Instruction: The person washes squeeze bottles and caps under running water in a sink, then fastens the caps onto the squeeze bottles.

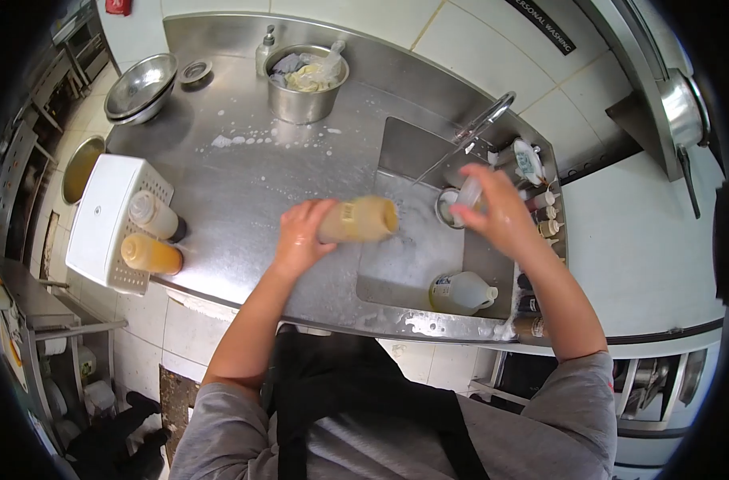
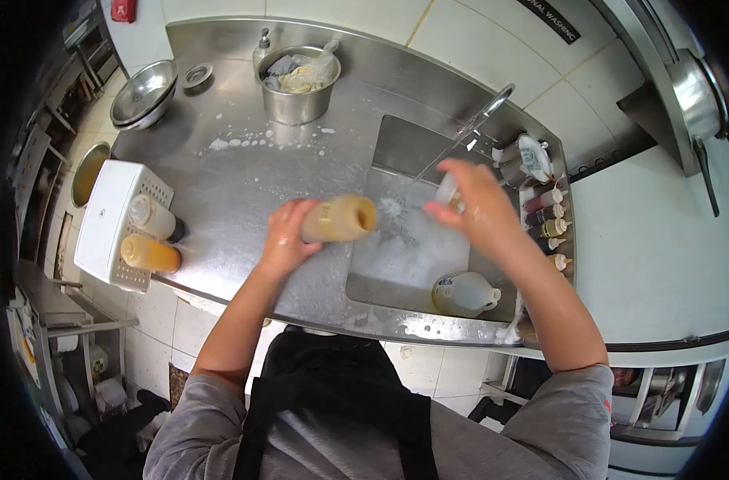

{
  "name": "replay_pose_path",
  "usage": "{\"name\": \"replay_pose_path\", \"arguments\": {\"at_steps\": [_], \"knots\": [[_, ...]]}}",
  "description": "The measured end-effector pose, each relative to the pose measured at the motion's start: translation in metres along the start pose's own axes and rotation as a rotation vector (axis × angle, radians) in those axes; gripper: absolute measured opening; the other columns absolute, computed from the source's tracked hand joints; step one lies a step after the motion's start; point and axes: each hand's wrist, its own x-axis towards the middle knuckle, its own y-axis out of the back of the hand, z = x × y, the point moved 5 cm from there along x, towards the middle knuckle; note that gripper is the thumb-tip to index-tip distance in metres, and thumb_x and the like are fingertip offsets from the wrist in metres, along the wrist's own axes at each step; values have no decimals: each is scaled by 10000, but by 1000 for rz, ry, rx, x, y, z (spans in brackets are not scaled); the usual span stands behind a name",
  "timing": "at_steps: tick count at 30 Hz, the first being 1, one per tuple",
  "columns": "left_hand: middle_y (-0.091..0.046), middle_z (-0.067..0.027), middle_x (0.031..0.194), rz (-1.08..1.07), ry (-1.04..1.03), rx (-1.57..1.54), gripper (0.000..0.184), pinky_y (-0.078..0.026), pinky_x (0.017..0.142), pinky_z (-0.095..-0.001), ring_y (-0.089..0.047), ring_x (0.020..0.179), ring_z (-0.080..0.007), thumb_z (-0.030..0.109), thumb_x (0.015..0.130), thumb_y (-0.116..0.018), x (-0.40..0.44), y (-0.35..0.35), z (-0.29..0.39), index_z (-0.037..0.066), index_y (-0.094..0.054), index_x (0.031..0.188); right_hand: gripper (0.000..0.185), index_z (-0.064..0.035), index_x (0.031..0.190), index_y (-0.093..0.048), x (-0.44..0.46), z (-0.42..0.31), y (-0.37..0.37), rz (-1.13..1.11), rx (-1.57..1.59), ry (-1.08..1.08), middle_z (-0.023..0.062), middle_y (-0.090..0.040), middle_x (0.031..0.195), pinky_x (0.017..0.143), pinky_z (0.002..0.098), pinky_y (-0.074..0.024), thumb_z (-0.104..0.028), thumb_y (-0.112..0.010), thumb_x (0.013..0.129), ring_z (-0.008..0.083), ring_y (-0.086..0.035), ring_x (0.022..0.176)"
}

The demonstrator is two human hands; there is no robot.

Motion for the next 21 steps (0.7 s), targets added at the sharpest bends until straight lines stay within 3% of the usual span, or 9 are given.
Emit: {"name": "replay_pose_path", "arguments": {"at_steps": [5, 8, 11, 13, 14, 16, 18, 19, 21], "knots": [[-557, -125, 1172, 294, 214, -238, 727, -427, 927, -397, -540, 1090, -288, 67, 593, -843, -8, 37, -46, 52, -490, 1228, 644, -17, 1253, -401, 38, 169, -71, 439, 770, -512, 127, -584, 1099, 892, 330, -445, -170, -778, 753, 216, -562, 1019], [-559, -134, 1174, 314, 371, -220, 694, -438, 922, -374, -539, 1092, -250, 86, 636, -850, -23, 51, -76, 13, -475, 1215, 678, -9, 1273, -364, 68, 245, -140, 679, 916, -636, 125, -575, 1140, 891, 315, -448, -104, -772, 740, 206, -565, 1028], [-535, -141, 1202, 247, 441, -40, 749, -431, 938, -366, -534, 1092, -245, 97, 669, -846, -36, 47, -87, -5, -402, 1265, 651, -32, 1301, -395, 93, 240, -189, 665, 1005, -406, 119, -563, 1177, 914, 312, -443, -61, -733, 745, 218, -562, 1062], [-455, -159, 1283, 435, 475, -285, 784, -420, 955, -384, -493, 1145, -258, 86, 699, -825, -54, 30, -92, -9, -338, 1306, 655, -41, 1305, -422, 89, 232, -207, 452, 1235, -355, 146, -545, 1211, 952, 344, -426, -88, -743, 736, 251, -542, 1114], [-349, -185, 1359, 666, 438, -176, 767, -405, 974, -409, -422, 1222, -272, 82, 725, -807, -63, 23, -67, -11, -315, 1307, 655, -41, 1305, -422, 84, 233, -207, 464, 1241, -361, 146, -545, 1211, 952, 344, -426, -88, -743, 736, 251, -542, 1114], [-368, -150, 1201, 832, 535, 17, 616, -385, 954, -400, -402, 1116, -267, 72, 802, -701, -83, -12, -27, 3, -308, 1272, 656, -48, 1294, -446, 74, 239, -192, 473, 724, -478, 182, -522, 1242, 978, 366, -410, -127, -758, 722, 272, -508, 1175], [-413, -115, 1107, 545, -41, 41, 370, -371, 891, -329, -424, 1002, -203, 42, 812, -568, -35, -74, 45, 10, -411, 1146, 660, -53, 1288, -459, 72, 244, -190, 453, 857, -451, 186, -511, 1256, 988, 372, -403, -143, -767, 712, 278, -493, 1194], [-457, -109, 1080, 396, -52, -62, 342, -394, 910, -364, -460, 1003, -229, 104, 848, -604, 3, -108, 71, 16, -442, 1136, 664, -59, 1283, -471, 71, 243, -192, 409, 994, -395, 191, -500, 1270, 997, 378, -396, -159, -776, 701, 283, -479, 1214], [-478, -146, 1239, 148, 485, -814, 519, -464, 887, -435, -527, 1091, -315, 431, 958, -503, 98, -175, 84, 74, -400, 1321, 689, -64, 1293, -465, 69, 240, -191, 343, 1031, -314, 182, -508, 1269, 1003, 377, -391, -168, -786, 693, 283, -479, 1215]]}}
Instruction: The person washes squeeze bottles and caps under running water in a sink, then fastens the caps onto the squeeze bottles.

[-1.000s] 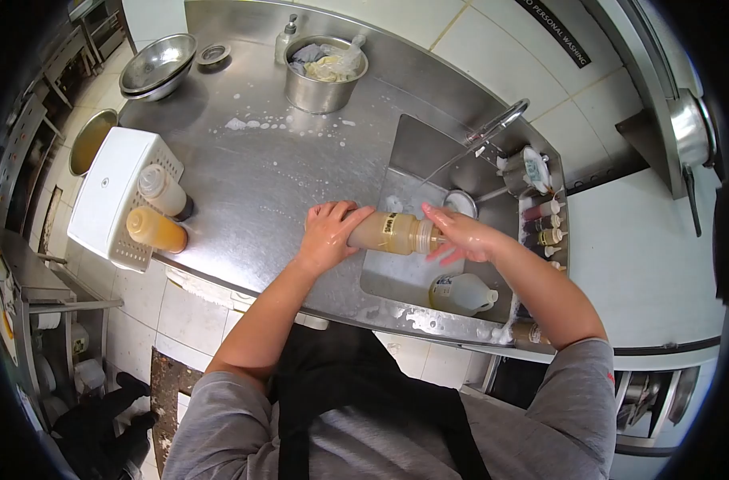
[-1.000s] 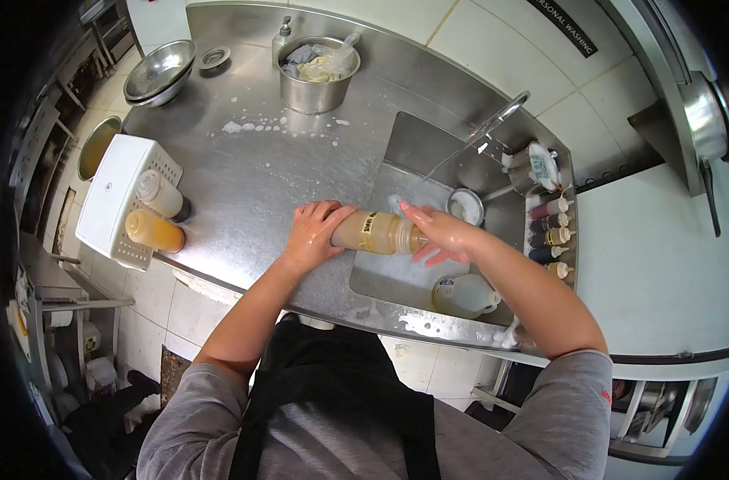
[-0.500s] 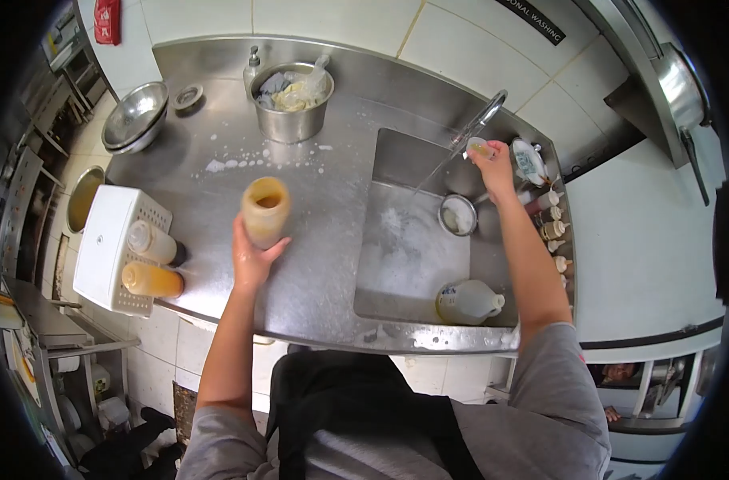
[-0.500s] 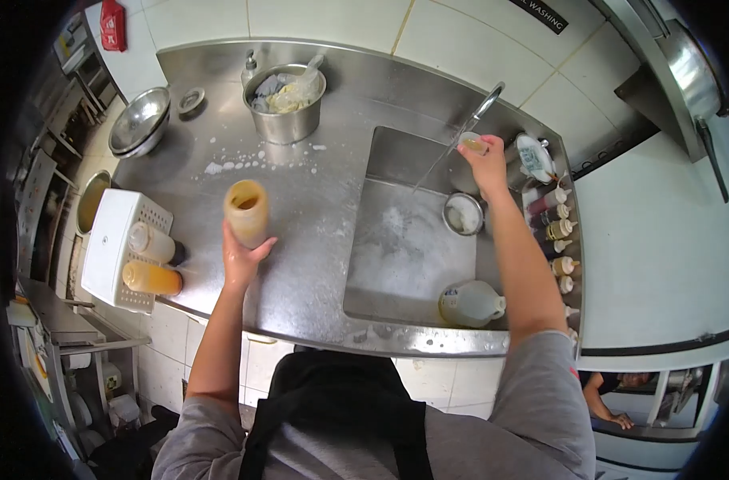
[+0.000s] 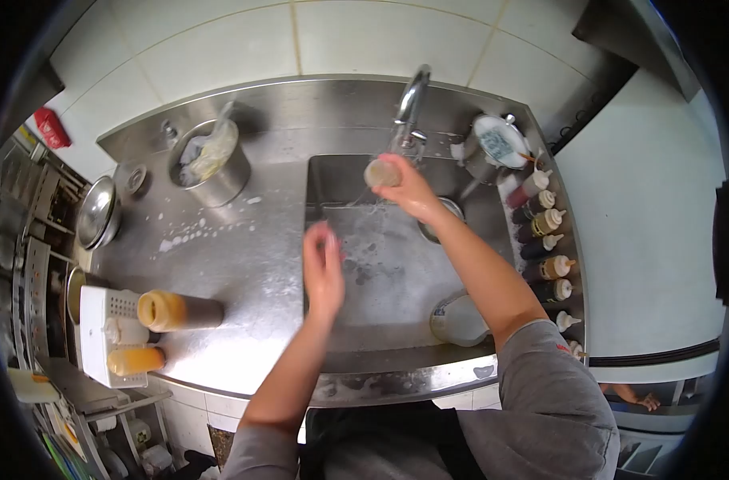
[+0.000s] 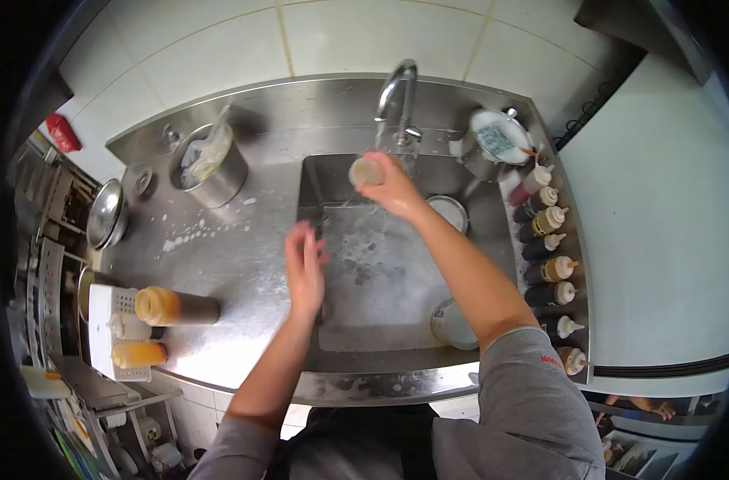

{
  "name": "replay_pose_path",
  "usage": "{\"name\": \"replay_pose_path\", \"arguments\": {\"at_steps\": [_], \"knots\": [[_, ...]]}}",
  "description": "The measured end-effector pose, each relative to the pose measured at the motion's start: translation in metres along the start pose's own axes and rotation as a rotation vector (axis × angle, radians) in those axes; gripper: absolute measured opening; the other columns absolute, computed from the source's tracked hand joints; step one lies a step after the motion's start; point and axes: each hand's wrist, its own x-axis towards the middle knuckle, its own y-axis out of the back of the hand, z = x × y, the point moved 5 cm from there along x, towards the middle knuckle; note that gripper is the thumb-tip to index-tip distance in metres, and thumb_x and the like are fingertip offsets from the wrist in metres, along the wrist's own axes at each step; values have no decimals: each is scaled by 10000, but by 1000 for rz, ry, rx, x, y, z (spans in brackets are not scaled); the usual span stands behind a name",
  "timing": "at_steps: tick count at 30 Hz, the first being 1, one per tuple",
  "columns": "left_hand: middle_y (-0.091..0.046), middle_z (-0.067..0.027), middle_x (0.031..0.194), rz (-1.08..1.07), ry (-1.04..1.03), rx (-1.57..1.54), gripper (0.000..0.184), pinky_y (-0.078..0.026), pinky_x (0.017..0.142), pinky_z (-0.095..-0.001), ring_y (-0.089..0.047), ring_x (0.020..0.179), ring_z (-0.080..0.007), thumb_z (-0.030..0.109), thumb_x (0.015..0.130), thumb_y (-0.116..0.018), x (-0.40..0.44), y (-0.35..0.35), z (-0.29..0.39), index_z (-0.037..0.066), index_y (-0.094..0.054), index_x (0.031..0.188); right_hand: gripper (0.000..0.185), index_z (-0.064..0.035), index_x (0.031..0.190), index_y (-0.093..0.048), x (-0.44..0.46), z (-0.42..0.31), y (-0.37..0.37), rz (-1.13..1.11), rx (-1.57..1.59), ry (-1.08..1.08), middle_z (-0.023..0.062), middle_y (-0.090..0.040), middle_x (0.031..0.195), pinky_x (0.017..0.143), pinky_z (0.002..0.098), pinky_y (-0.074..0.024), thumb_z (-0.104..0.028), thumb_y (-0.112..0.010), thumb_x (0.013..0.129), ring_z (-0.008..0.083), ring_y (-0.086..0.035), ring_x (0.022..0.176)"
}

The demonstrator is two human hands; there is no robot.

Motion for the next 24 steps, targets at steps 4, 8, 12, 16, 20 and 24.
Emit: {"name": "replay_pose_path", "arguments": {"at_steps": [4, 8, 12, 16, 20, 24], "knots": [[-506, -164, 1229, -270, 713, -758, 569, -500, 784, -407, -555, 1033, -307, 538, 962, -384, 110, -103, -31, 138, -393, 1366, 721, -58, 1304, -459, -14, -44, 34, -217, -325, 126, 164, -531, 1262, 1017, 367, -374, -200, -804, 686, 287, -491, 1205], [-528, -130, 1076, -93, 643, -588, 376, -491, 755, -389, -550, 970, -264, 355, 995, -384, 147, -137, -46, 48, -519, 1165, 591, -27, 1201, -524, 43, 6, 180, 279, -264, -253, 161, -568, 1219, 950, 416, -426, -297, -773, 738, 279, -519, 1166], [-514, -163, 1084, -4, -501, 639, 232, -429, 878, -371, -505, 1048, -298, 191, 944, -513, 143, -138, -19, 30, -585, 1094, 1002, 85, 1400, -250, 79, 91, 271, 460, -898, -759, 265, -418, 1369, 1004, 515, -364, -540, -697, 757, 371, -436, 1249], [-536, -111, 1147, -120, -341, 646, 281, -430, 881, -375, -523, 1022, -278, 225, 956, -515, 122, -123, -48, 76, -562, 1190, 915, 52, 1388, -290, 94, 117, 266, 425, -975, -823, 264, -457, 1329, 971, 462, -429, -412, -731, 734, 357, -458, 1243], [-544, -68, 1177, -149, 681, -495, 331, -430, 884, -384, -529, 1037, -219, 320, 998, -427, 82, -102, -87, 122, -544, 1236, 580, -8, 1176, -494, 87, 88, 283, 526, -1003, -454, 233, -606, 1115, 929, 439, -450, -306, -706, 726, 362, -593, 1063], [-555, -44, 1160, -150, 748, -730, 384, -423, 915, -390, -524, 1065, -181, 364, 1020, -330, 50, -95, -89, 143, -520, 1269, 308, -38, 1027, -599, 17, 41, 195, 237, 90, -372, 95, -654, 860, 775, 367, -513, -215, -669, 784, 242, -640, 848]]}}
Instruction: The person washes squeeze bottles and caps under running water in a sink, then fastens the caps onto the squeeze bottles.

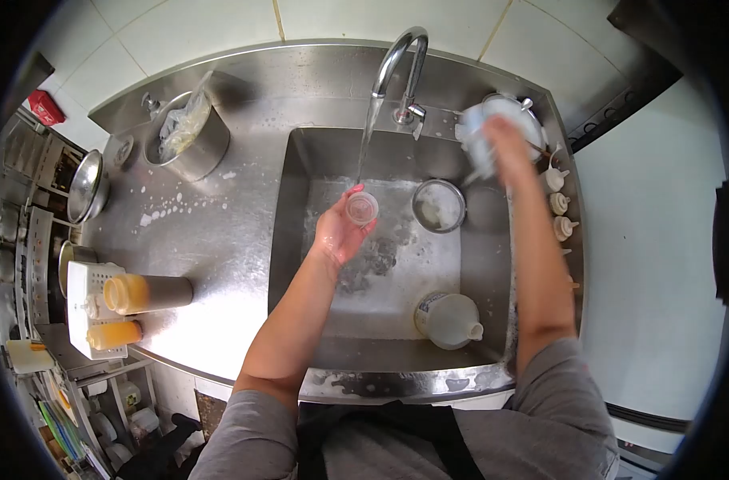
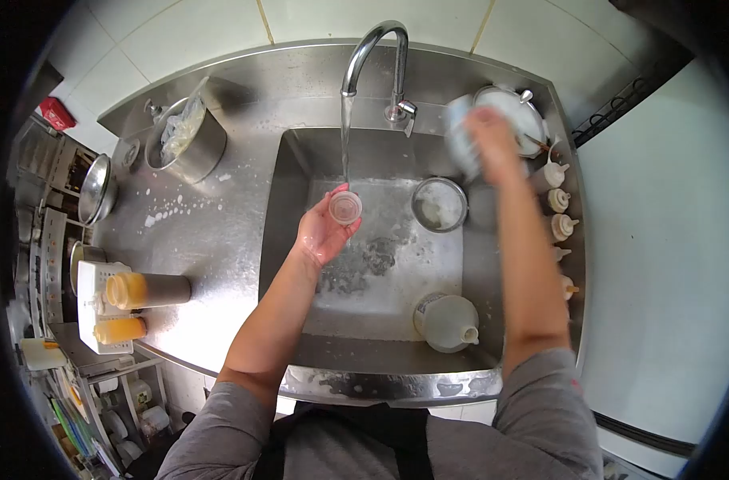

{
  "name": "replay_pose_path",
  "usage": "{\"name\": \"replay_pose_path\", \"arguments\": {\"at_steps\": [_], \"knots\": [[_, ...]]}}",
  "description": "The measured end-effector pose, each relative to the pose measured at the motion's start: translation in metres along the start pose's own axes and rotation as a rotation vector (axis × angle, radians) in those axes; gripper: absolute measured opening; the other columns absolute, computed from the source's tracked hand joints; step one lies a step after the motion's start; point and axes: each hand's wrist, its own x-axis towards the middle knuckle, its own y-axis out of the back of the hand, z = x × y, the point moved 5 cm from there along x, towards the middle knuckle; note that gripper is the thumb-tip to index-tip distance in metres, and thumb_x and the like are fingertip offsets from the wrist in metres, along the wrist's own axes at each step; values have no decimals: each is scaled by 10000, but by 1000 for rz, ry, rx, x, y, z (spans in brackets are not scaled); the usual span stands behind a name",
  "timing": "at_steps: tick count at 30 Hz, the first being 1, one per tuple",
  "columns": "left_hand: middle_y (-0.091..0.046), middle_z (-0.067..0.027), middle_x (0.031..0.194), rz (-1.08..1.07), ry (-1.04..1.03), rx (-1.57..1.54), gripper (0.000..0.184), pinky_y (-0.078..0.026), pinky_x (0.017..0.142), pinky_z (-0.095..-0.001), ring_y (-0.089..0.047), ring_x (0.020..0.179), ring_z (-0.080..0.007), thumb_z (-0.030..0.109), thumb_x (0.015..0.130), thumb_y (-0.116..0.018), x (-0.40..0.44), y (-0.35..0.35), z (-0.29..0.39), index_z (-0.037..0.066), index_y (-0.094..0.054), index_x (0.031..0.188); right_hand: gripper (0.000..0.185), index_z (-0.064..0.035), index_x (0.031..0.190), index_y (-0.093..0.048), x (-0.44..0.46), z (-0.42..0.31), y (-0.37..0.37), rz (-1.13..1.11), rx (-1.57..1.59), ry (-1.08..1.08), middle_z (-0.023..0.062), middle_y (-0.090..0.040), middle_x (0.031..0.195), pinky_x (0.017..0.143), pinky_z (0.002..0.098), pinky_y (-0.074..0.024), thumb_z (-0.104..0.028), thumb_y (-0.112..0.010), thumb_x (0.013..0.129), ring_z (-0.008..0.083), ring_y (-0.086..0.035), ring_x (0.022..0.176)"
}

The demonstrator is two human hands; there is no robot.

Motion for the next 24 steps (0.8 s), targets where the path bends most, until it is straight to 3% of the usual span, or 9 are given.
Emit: {"name": "replay_pose_path", "arguments": {"at_steps": [4, 7, 10, 13, 15, 17, 21, 23, 24], "knots": [[-554, -72, 1183, -104, 32, -126, 375, -416, 955, -398, -517, 1120, -221, 292, 1029, -295, -23, -18, -16, 77, -496, 1261, 419, -55, 1091, -603, -142, 28, -149, -293, -372, 665, 129, -571, 1158, 926, 374, -445, -73, -733, 693, 300, -525, 1131], [-550, -99, 1202, 27, -108, -63, 357, -405, 972, -403, -512, 1146, -241, 228, 1022, -276, -21, 17, -24, 44, -495, 1234, 393, -79, 1117, -620, -182, 26, -177, -348, -544, 942, 96, -591, 1129, 906, 380, -462, -22, -652, 729, 326, -520, 1149], [-561, -97, 1128, 111, -206, 62, 318, -404, 963, -367, -531, 1093, -228, 144, 988, -295, -33, 14, -29, 61, -501, 1215, 260, -50, 1064, -611, -200, 44, -188, -222, -828, 789, 123, -613, 1047, 845, 413, -475, -48, -574, 806, 346, -559, 1063], [-524, -86, 1119, 135, -218, 434, 301, -392, 956, -329, -513, 1075, -201, 104, 964, -334, -21, 49, -48, 88, -505, 1211, 169, -24, 990, -606, -193, 95, -204, -356, -535, 399, 118, -642, 932, 744, 398, -502, -38, -506, 855, 312, -627, 888], [-546, -79, 1044, 19, -694, 1111, 290, -419, 903, -305, -542, 1009, -188, 103, 954, -356, -28, 49, -43, 93, -512, 1198, 105, -15, 922, -596, -191, 153, -210, -292, 676, -662, 111, -641, 881, 681, 352, -509, -25, -500, 881, 242, -637, 746], [-573, -65, 945, 60, -605, 943, 270, -427, 868, -283, -567, 929, -186, 87, 940, -369, -15, 63, -43, 94, -553, 1137, 140, -1, 971, -605, -195, 130, -219, -217, 804, -728, 105, -640, 916, 664, 307, -503, -13, -490, 892, 177, -629, 737], [-592, -62, 978, 75, -78, 416, 238, -421, 831, -307, -548, 889, -150, 145, 978, -382, -16, 54, -18, 97, -564, 1125, 272, -8, 1116, -606, -207, 110, -220, -242, 586, -497, 109, -656, 1020, 743, 317, -499, 13, -490, 870, 205, -621, 877], [-592, -59, 986, 41, -189, 398, 248, -436, 760, -303, -543, 863, -137, 177, 995, -379, -12, 49, -5, 80, -536, 1161, 307, 0, 1071, -621, -202, 61, -207, -370, -524, 956, 132, -653, 1041, 838, 365, -469, 44, -546, 777, 285, -572, 1003], [-587, -56, 1013, 133, -188, 415, 241, -433, 771, -299, -542, 872, -140, 171, 988, -409, -11, 46, -13, 59, -535, 1161, 320, -2, 999, -638, -182, 70, -206, -477, -641, 928, 160, -640, 1044, 894, 398, -433, 52, -581, 688, 348, -524, 1050]]}}
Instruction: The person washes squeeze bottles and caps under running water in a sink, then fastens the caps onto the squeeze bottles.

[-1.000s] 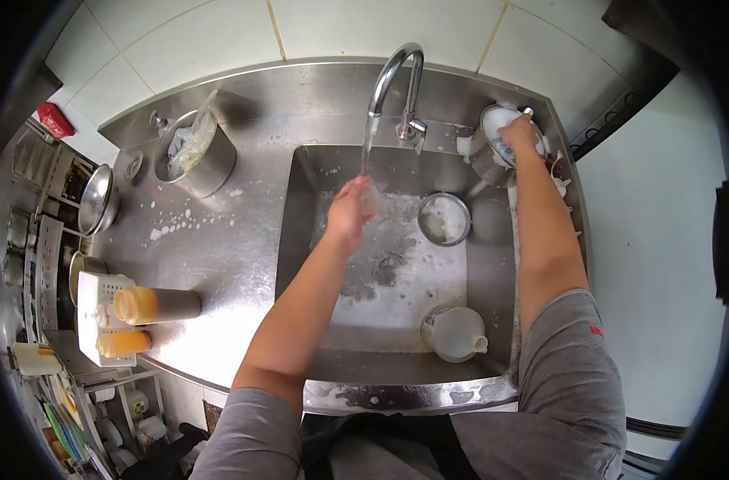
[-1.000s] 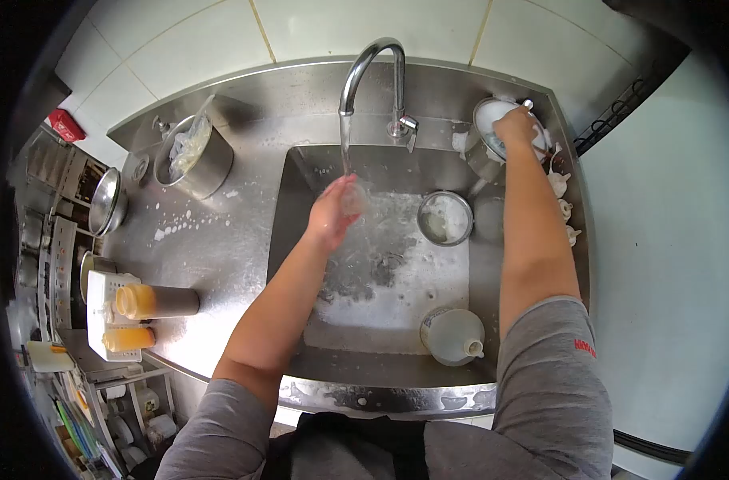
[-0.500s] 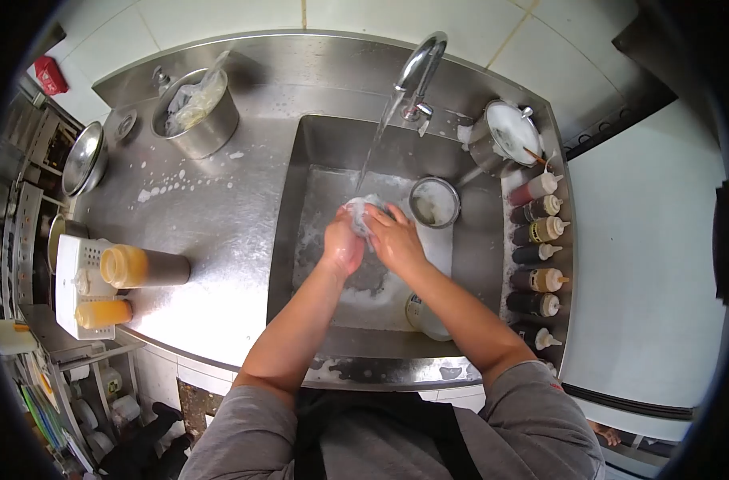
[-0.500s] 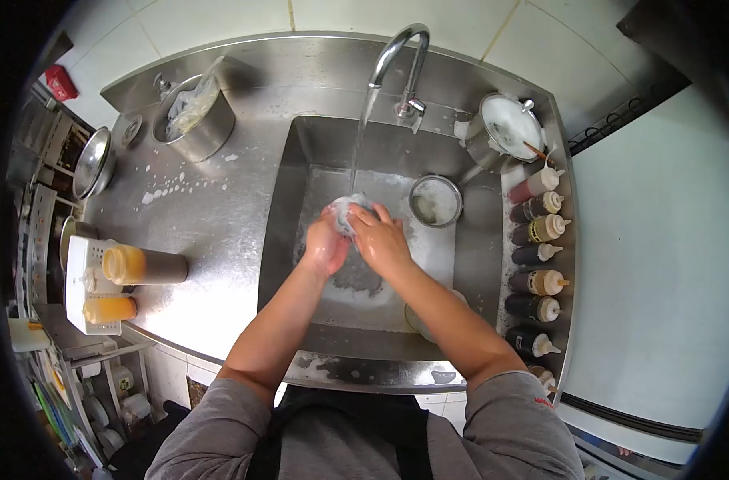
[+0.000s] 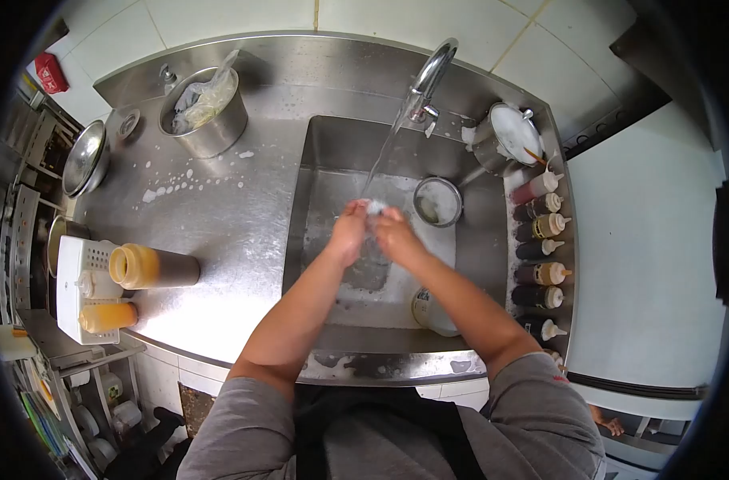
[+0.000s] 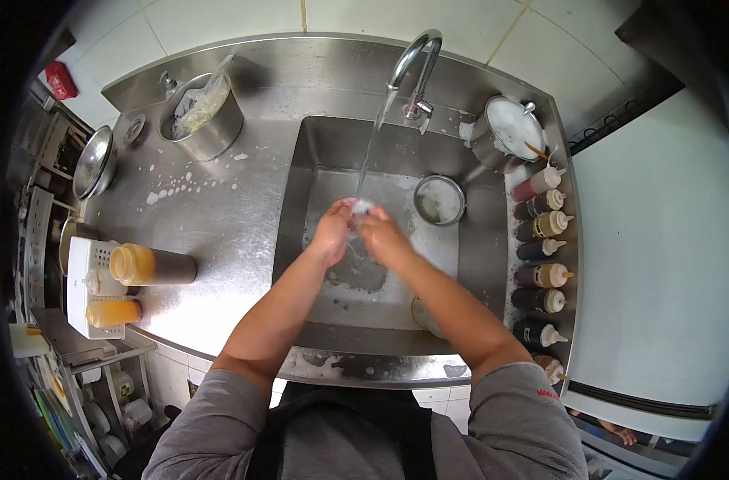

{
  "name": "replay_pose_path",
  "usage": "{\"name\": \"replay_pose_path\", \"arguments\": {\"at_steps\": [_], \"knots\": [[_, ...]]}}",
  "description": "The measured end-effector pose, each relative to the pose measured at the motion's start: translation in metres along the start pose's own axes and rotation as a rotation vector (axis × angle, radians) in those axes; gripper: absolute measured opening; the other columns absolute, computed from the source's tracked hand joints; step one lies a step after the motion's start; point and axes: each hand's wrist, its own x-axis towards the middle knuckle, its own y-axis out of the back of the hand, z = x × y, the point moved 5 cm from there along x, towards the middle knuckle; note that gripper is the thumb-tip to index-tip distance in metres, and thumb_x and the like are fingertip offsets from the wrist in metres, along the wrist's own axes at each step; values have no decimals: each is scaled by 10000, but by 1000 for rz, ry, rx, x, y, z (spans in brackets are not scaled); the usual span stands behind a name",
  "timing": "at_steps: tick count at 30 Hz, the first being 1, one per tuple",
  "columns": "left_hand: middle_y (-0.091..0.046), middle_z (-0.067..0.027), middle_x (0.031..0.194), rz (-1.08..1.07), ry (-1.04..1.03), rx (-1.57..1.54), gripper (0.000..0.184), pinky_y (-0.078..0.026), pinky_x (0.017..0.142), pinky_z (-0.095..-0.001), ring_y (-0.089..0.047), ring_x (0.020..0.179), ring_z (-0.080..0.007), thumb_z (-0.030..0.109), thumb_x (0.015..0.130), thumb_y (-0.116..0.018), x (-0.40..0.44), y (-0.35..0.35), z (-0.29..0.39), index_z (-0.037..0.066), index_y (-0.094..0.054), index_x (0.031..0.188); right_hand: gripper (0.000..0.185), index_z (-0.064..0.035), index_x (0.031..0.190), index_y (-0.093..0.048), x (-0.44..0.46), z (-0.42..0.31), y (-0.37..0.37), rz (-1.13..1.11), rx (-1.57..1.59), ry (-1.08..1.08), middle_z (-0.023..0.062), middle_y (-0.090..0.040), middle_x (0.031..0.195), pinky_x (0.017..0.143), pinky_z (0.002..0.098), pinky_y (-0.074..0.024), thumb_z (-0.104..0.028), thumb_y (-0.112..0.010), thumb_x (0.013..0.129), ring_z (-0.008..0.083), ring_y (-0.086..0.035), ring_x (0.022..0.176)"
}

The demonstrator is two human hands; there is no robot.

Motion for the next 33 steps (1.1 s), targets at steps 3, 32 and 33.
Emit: {"name": "replay_pose_path", "arguments": {"at_steps": [3, 32, 33], "knots": [[-581, -48, 1037, 31, 25, 72, 236, -425, 805, -295, -538, 893, -142, 173, 977, -450, -3, -16, 15, 51, -534, 1161, 249, -26, 924, -642, 13, -1, 2, 39, 95, -286, 158, -637, 1006, 879, 397, -437, 48, -582, 694, 359, -528, 1022], [-529, -115, 1176, 107, 100, -404, 368, -448, 902, -358, -547, 1019, -226, 334, 1019, -361, -41, 7, -36, 38, -498, 1191, 435, 14, 1108, -571, -1, -48, -22, -265, -78, -385, 133, -598, 1132, 910, 430, -421, -53, -659, 687, 339, -511, 1055], [-540, -120, 1152, 160, 4, -306, 358, -435, 902, -348, -533, 1026, -214, 315, 1012, -381, -44, 8, -31, 29, -491, 1196, 375, 15, 1049, -574, -6, -54, -19, -167, -26, -391, 154, -608, 1062, 889, 439, -426, -35, -650, 684, 353, -513, 1022]]}}
